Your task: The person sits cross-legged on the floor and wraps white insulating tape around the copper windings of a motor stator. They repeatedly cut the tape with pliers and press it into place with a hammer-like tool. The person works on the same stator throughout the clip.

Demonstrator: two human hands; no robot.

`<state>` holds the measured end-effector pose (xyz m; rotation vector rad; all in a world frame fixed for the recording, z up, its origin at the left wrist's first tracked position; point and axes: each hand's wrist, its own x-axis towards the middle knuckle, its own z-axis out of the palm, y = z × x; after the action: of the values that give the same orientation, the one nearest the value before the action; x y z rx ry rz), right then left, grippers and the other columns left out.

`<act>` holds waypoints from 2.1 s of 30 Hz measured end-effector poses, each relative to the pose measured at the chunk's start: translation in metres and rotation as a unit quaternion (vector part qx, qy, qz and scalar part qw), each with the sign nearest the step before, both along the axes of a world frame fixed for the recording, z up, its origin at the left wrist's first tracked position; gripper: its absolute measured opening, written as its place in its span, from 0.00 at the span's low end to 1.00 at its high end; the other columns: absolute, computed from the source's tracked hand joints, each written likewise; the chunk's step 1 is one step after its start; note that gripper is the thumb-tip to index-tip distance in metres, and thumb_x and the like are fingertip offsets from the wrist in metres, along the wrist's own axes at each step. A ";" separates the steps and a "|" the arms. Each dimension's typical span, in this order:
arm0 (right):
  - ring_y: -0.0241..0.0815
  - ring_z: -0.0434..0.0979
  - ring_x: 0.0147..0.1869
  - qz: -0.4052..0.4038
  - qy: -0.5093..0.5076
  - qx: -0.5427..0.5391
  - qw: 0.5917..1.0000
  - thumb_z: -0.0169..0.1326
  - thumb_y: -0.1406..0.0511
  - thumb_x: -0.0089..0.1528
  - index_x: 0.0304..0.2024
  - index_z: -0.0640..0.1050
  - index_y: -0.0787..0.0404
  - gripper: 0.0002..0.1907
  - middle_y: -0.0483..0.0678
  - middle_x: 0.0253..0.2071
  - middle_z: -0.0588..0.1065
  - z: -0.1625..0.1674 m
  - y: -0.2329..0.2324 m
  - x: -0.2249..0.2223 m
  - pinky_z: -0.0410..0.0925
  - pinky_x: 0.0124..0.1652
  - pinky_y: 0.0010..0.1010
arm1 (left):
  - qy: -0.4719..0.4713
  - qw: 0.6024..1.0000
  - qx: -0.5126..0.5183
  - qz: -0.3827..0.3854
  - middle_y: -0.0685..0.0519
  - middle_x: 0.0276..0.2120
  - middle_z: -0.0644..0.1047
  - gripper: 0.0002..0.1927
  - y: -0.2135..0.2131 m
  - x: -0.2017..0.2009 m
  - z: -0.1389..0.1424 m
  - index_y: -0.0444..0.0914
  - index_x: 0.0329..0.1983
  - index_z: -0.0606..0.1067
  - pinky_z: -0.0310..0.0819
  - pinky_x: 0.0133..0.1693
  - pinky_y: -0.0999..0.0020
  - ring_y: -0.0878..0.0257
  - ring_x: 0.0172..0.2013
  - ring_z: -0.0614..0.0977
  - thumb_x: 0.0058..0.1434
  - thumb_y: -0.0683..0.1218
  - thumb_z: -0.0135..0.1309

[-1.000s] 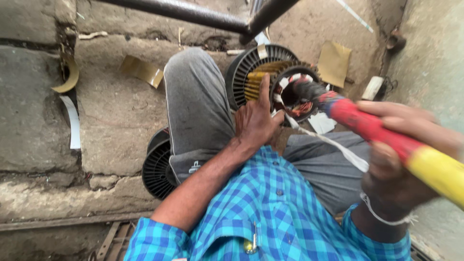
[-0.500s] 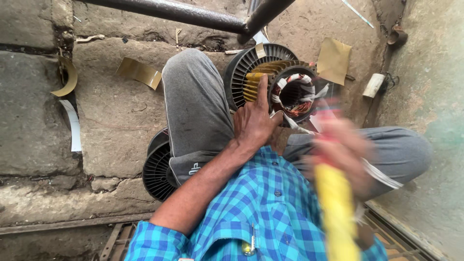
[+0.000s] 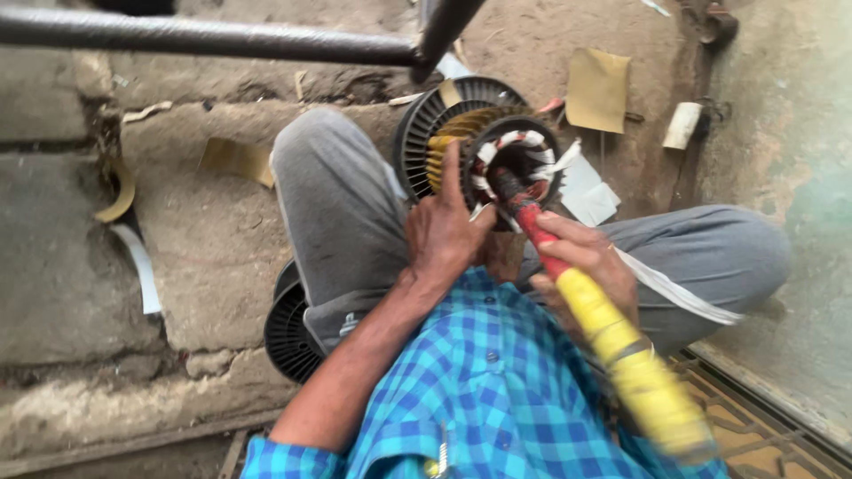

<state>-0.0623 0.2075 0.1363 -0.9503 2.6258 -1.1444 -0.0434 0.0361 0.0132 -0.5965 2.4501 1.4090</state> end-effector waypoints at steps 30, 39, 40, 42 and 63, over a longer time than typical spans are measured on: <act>0.45 0.80 0.57 -0.238 0.017 0.038 0.970 0.58 0.66 0.77 0.59 0.75 0.67 0.13 0.56 0.55 0.77 -0.052 0.064 -0.061 0.75 0.56 0.35 | 0.003 0.995 0.098 0.010 0.57 0.17 0.76 0.55 -0.005 0.010 0.026 0.38 0.79 0.40 0.78 0.28 0.70 0.67 0.20 0.80 0.59 0.44 0.65; 0.42 0.78 0.57 -0.393 0.135 0.022 0.909 0.46 0.67 0.78 0.55 0.74 0.69 0.11 0.52 0.52 0.75 0.018 0.172 -0.016 0.74 0.57 0.29 | 0.040 0.993 0.104 -0.035 0.53 0.31 0.84 0.10 -0.019 0.037 0.024 0.37 0.48 0.83 0.73 0.30 0.73 0.70 0.27 0.79 0.65 0.44 0.62; 0.41 0.79 0.57 -0.407 0.130 0.047 0.903 0.46 0.66 0.77 0.54 0.75 0.69 0.11 0.51 0.51 0.75 0.021 0.187 -0.015 0.74 0.57 0.29 | 0.011 0.994 0.104 -0.045 0.54 0.32 0.84 0.10 -0.019 0.035 0.027 0.38 0.47 0.83 0.72 0.28 0.73 0.70 0.26 0.79 0.64 0.44 0.62; 0.42 0.78 0.57 -0.404 0.114 0.127 0.899 0.46 0.65 0.78 0.52 0.77 0.68 0.12 0.52 0.50 0.75 0.025 0.205 -0.007 0.73 0.57 0.30 | -0.048 0.993 0.093 -0.055 0.56 0.33 0.84 0.09 -0.020 0.033 0.035 0.39 0.46 0.83 0.71 0.24 0.71 0.69 0.23 0.77 0.63 0.44 0.61; 0.32 0.73 0.31 0.041 -0.126 -0.064 0.989 0.55 0.58 0.68 0.36 0.81 0.57 0.12 0.42 0.29 0.77 -0.042 0.031 0.028 0.68 0.33 0.28 | 0.187 0.954 0.119 -0.203 0.53 0.39 0.83 0.10 -0.034 0.044 0.046 0.39 0.48 0.80 0.79 0.36 0.74 0.70 0.37 0.83 0.64 0.40 0.60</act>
<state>-0.0342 0.2382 0.0941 -0.8633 2.3177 -1.3305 0.0007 0.0025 0.0589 0.2414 2.4146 1.7133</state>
